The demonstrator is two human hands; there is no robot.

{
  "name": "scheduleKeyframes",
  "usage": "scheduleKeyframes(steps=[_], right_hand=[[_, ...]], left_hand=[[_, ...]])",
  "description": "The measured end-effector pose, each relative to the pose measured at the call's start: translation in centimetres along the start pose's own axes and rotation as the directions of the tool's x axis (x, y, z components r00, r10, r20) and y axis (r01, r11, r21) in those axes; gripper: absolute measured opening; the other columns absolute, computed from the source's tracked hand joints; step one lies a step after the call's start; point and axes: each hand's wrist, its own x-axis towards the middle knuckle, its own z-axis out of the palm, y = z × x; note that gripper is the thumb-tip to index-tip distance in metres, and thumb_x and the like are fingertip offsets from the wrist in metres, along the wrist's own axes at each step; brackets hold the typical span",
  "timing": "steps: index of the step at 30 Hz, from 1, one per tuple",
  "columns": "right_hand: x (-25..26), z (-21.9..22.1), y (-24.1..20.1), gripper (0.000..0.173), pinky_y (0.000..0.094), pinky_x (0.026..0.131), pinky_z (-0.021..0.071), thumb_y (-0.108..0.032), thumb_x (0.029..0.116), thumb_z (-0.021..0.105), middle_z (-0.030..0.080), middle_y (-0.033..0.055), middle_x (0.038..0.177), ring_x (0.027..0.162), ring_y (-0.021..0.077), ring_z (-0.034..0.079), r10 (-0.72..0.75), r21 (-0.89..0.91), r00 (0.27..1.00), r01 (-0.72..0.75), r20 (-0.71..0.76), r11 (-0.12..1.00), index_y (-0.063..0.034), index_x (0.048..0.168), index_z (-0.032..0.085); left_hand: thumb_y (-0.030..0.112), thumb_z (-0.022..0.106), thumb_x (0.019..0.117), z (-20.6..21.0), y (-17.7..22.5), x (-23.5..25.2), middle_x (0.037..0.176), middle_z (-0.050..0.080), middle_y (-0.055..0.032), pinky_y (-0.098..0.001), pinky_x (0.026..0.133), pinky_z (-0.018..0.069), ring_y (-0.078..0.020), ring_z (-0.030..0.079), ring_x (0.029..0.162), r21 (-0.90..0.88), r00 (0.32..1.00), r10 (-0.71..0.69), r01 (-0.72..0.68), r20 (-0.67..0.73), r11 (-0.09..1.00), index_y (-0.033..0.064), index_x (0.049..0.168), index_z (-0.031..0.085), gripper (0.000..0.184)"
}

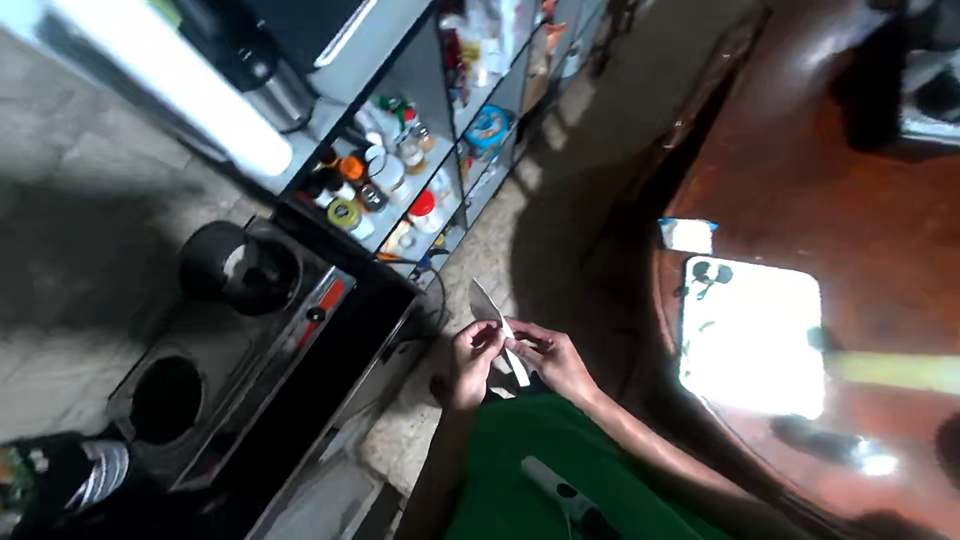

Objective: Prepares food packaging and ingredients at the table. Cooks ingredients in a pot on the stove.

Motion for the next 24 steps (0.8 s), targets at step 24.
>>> scheduleKeyframes(steps=[24], right_hand=[[-1.7, 37.2, 2.0, 0.048, 0.0351, 0.111, 0.0509, -0.024, 0.1019, 0.064, 0.060, 0.0112, 0.144, 0.129, 0.0162, 0.061, 0.044, -0.179, 0.619, 0.158, 0.784, 0.971, -0.0068, 0.146, 0.057]], left_hand=[[0.025, 0.061, 0.1030, -35.6, 1.4, -15.9, 0.094, 0.071, -0.0140, -0.0448, 0.079, 0.0601, -0.0225, 0.070, 0.084, 0.370, 0.765, 0.050, 0.252, -0.642, 0.894, -0.0016, 0.114, 0.067, 0.029]])
